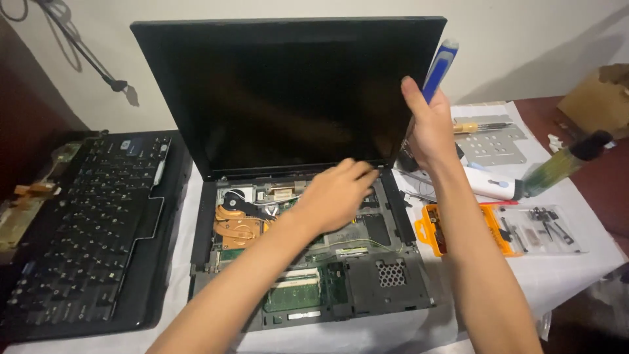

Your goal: Detaching a laptop keyboard by prying it from the frame and disconnecting the internal ribbon cable.

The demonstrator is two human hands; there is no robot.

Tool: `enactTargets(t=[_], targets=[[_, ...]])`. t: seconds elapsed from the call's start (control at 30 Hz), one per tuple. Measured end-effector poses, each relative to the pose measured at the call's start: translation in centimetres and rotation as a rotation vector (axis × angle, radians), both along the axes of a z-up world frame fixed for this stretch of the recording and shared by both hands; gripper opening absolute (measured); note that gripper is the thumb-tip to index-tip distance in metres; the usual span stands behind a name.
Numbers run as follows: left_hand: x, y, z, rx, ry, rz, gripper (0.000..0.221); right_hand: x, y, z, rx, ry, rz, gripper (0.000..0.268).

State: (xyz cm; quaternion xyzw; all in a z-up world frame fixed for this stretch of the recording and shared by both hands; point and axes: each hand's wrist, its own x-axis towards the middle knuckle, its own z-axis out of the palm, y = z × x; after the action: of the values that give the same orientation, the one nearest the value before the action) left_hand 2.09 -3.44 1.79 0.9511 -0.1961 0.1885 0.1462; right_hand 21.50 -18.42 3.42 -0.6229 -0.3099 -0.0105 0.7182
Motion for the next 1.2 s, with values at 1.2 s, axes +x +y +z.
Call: enactTargets(t=[1.2], targets=[[-1.5, -1.3, -2.2, 0.022, 0.146, 0.422, 0.067, -3.2, 1.2, 2.0, -0.041, 0.033, -0.079, 0.099]])
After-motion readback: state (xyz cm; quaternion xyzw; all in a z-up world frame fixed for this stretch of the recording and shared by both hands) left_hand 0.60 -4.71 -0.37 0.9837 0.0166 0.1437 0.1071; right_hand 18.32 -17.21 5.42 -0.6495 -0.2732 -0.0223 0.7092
